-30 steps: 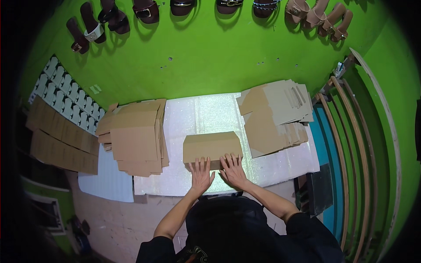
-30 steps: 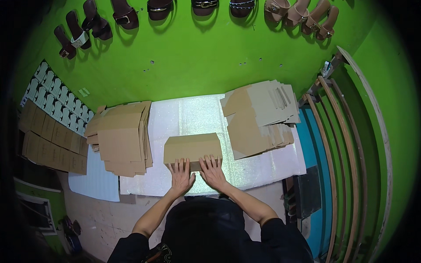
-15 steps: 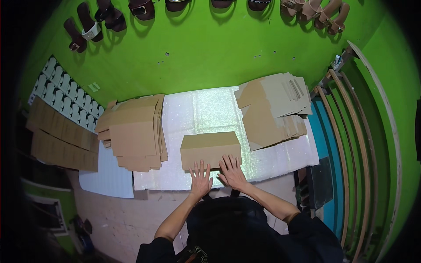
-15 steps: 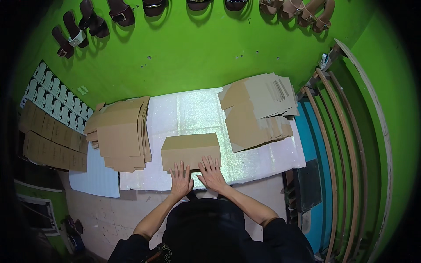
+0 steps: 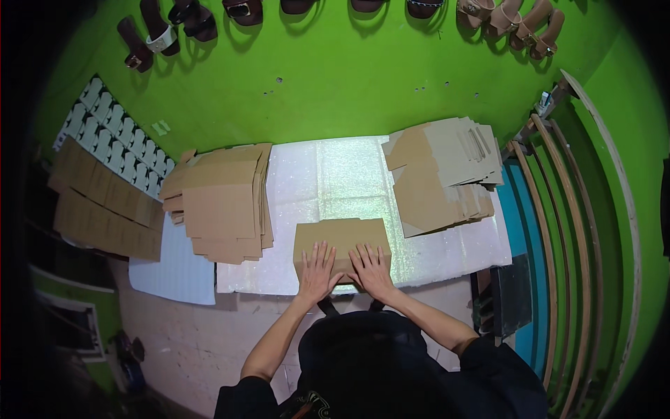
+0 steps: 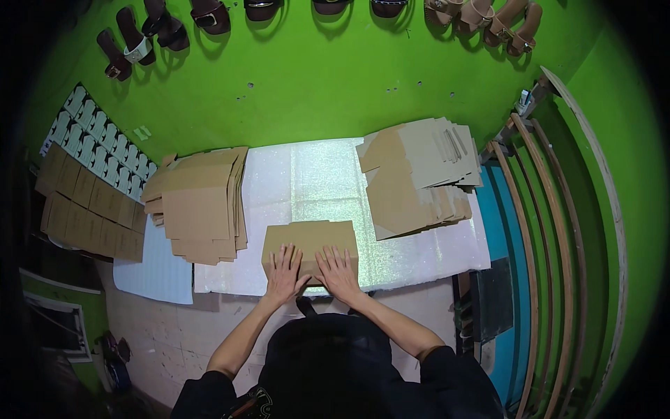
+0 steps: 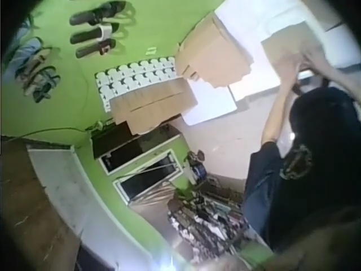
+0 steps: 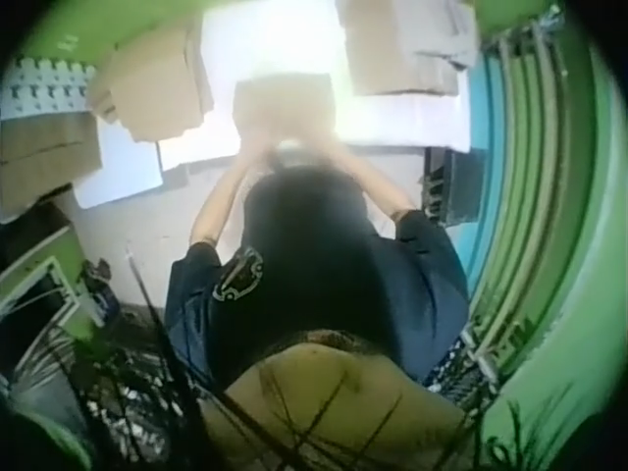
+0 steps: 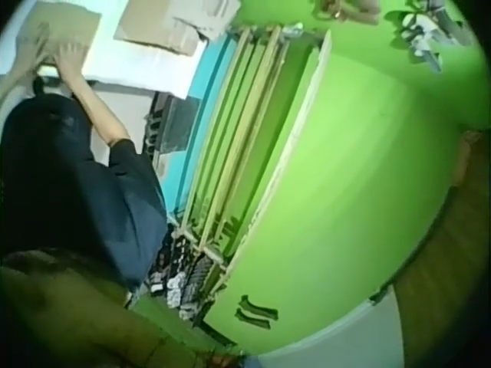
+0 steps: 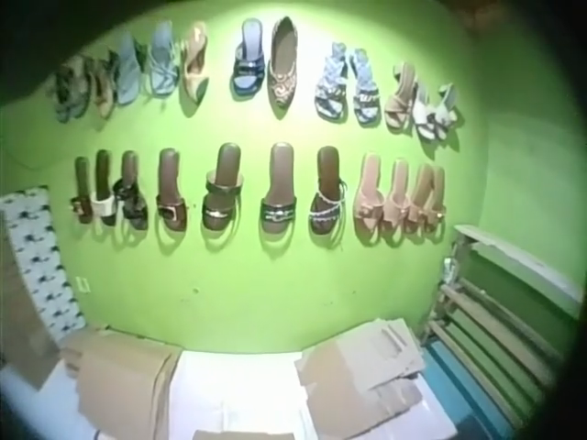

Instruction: The person is folding cardboard boxes for shoe packaging.

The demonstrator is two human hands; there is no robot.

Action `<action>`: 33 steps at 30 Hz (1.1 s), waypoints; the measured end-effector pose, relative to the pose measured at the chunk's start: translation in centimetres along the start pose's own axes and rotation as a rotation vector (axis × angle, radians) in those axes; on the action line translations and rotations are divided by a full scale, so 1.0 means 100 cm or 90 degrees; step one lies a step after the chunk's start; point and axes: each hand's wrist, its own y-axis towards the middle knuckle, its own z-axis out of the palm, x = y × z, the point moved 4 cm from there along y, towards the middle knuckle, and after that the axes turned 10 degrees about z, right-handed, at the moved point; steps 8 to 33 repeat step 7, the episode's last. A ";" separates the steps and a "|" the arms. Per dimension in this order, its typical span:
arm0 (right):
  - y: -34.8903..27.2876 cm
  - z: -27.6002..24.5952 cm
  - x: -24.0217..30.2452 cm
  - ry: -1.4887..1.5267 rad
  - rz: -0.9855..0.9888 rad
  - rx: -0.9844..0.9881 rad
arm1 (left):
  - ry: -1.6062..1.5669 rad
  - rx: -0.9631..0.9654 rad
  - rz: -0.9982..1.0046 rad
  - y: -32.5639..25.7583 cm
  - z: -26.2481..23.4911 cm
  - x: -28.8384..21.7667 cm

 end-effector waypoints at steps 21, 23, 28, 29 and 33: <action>-0.016 0.008 -0.007 0.006 -0.038 0.088 | -0.050 0.090 0.050 -0.011 0.021 0.000; -0.016 0.008 -0.007 0.006 -0.038 0.088 | -0.050 0.090 0.050 -0.011 0.021 0.000; -0.016 0.008 -0.007 0.006 -0.038 0.088 | -0.050 0.090 0.050 -0.011 0.021 0.000; -0.016 0.008 -0.007 0.006 -0.038 0.088 | -0.050 0.090 0.050 -0.011 0.021 0.000; -0.016 0.008 -0.007 0.006 -0.038 0.088 | -0.050 0.090 0.050 -0.011 0.021 0.000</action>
